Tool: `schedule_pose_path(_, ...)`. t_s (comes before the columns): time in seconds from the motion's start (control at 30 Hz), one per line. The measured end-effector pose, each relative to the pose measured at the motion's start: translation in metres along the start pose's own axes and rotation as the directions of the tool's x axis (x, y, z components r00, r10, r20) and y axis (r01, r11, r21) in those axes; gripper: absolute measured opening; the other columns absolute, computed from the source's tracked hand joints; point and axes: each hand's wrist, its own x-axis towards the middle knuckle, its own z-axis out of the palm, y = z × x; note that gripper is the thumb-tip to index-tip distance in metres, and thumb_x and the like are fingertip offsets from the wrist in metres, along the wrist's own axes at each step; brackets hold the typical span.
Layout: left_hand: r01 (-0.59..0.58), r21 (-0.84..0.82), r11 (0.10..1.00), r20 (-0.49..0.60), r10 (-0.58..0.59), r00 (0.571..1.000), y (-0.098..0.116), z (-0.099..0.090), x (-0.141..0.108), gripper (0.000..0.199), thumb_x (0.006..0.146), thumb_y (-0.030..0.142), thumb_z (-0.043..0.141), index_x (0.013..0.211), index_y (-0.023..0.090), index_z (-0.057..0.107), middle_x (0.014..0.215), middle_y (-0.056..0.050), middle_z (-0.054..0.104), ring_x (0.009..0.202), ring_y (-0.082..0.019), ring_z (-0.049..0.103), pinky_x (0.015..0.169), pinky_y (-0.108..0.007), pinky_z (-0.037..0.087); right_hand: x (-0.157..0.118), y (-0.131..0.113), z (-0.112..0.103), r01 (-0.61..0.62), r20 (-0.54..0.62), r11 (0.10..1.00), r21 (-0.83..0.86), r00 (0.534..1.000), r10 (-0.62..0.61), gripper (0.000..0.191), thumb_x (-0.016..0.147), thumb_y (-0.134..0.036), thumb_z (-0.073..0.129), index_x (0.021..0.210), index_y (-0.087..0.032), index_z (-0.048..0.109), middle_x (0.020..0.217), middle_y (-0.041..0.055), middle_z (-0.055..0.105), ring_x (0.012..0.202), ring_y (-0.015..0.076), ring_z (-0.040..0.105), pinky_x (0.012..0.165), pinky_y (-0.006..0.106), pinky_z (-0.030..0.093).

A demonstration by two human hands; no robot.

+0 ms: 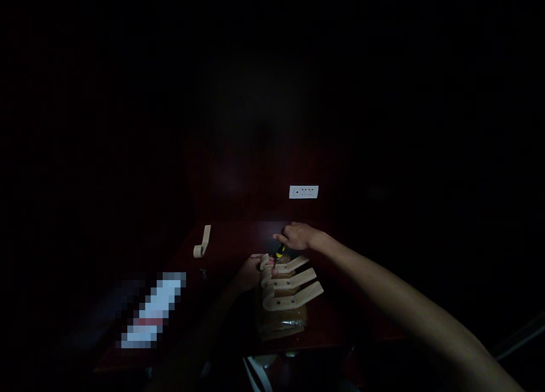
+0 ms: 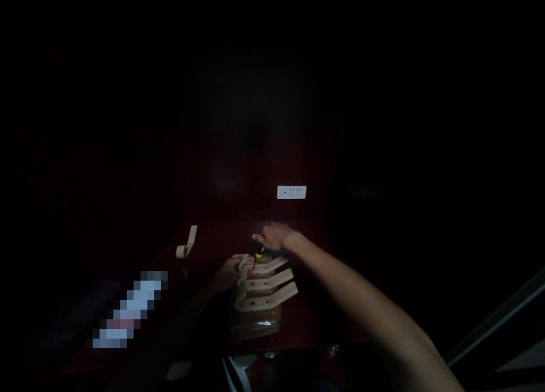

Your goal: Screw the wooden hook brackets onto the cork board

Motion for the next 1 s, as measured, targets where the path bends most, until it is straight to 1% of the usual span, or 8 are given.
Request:
schedule_pose_path(0.13,0.003,0.002,1.000,-0.002,-0.003,1.000,0.001,0.000,-0.001,0.027,0.066,0.034,0.073,0.086,0.016,0.074,0.105,-0.009,0.067,0.102,-0.023,0.057,0.092,-0.029,0.044,-0.008,-0.002,0.000,0.044,0.041,0.981,0.188,0.998,-0.052,0.042,0.093,-0.040,0.030,0.118,-0.014,0.050,0.107,0.0140,0.063,0.092,0.0215,0.061,0.076,0.029,0.043)
schedule_pose_path(0.23,0.001,-0.027,1.000,-0.014,-0.001,1.000,0.002,0.000,-0.001,0.028,0.066,0.035,0.074,0.086,0.015,0.073,0.104,-0.009,0.067,0.102,-0.023,0.057,0.089,-0.028,0.046,-0.011,-0.002,-0.001,0.123,0.001,0.968,0.220,0.992,-0.126,0.032,0.092,-0.032,0.037,0.116,-0.015,0.048,0.101,0.0101,0.065,0.083,0.0174,0.061,0.073,0.025,0.043)
schedule_pose_path(0.33,-0.033,-0.050,0.998,0.029,0.034,0.999,0.002,-0.001,-0.001,0.027,0.067,0.036,0.073,0.083,0.015,0.073,0.100,-0.008,0.068,0.096,-0.021,0.059,0.087,-0.028,0.046,-0.010,-0.001,-0.001,0.172,-0.061,0.974,0.146,0.984,-0.165,0.033,0.093,-0.040,0.038,0.106,-0.014,0.054,0.093,0.0107,0.067,0.079,0.0177,0.062,0.068,0.024,0.042)
schedule_pose_path(0.47,-0.034,-0.028,0.999,0.005,0.034,0.999,-0.002,0.000,0.000,0.027,0.066,0.037,0.073,0.081,0.015,0.073,0.098,-0.007,0.068,0.097,-0.021,0.059,0.090,-0.028,0.044,-0.008,0.000,-0.002,0.092,-0.094,0.993,-0.068,0.991,-0.098,0.060,0.091,-0.059,0.027,0.086,-0.012,0.063,0.085,0.0173,0.068,0.082,0.0262,0.064,0.067,0.030,0.043)
schedule_pose_path(0.57,-0.007,-0.036,0.999,-0.008,0.006,1.000,-0.004,0.001,0.000,0.028,0.065,0.039,0.073,0.082,0.016,0.072,0.102,-0.008,0.067,0.098,-0.021,0.058,0.090,-0.028,0.044,-0.010,-0.003,-0.002,0.064,-0.118,0.992,-0.108,0.990,-0.076,0.064,0.091,-0.060,0.022,0.089,-0.012,0.065,0.090,0.0189,0.068,0.086,0.0288,0.065,0.069,0.033,0.044)
schedule_pose_path(0.73,-0.001,-0.069,0.998,0.002,0.001,1.000,0.001,0.001,-0.002,0.028,0.065,0.038,0.073,0.078,0.014,0.071,0.099,-0.008,0.065,0.091,-0.020,0.059,0.082,-0.026,0.047,-0.019,-0.010,-0.001,0.114,-0.049,0.991,0.070,0.993,-0.111,0.045,0.096,-0.041,0.024,0.111,-0.013,0.055,0.096,0.0158,0.067,0.081,0.0230,0.064,0.068,0.030,0.044)
schedule_pose_path(0.9,-0.050,-0.066,0.997,0.022,0.052,0.998,0.004,0.000,-0.002,0.022,0.069,0.035,0.070,0.070,0.013,0.067,0.086,-0.005,0.064,0.084,-0.017,0.057,0.079,-0.023,0.046,-0.018,-0.009,0.004,0.226,-0.082,0.954,0.197,0.974,-0.213,0.027,0.090,-0.028,0.042,0.112,-0.013,0.049,0.092,0.0115,0.065,0.075,0.0181,0.061,0.065,0.026,0.042)
schedule_pose_path(1.0,-0.045,-0.096,0.994,0.024,0.047,0.999,0.003,0.001,-0.002,0.022,0.068,0.034,0.070,0.068,0.013,0.066,0.088,-0.005,0.063,0.081,-0.016,0.057,0.074,-0.022,0.046,-0.014,-0.005,0.006,0.296,-0.126,0.913,0.283,0.955,-0.270,0.022,0.092,-0.029,0.043,0.108,-0.015,0.049,0.084,0.0062,0.065,0.068,0.0137,0.058,0.062,0.023,0.041)
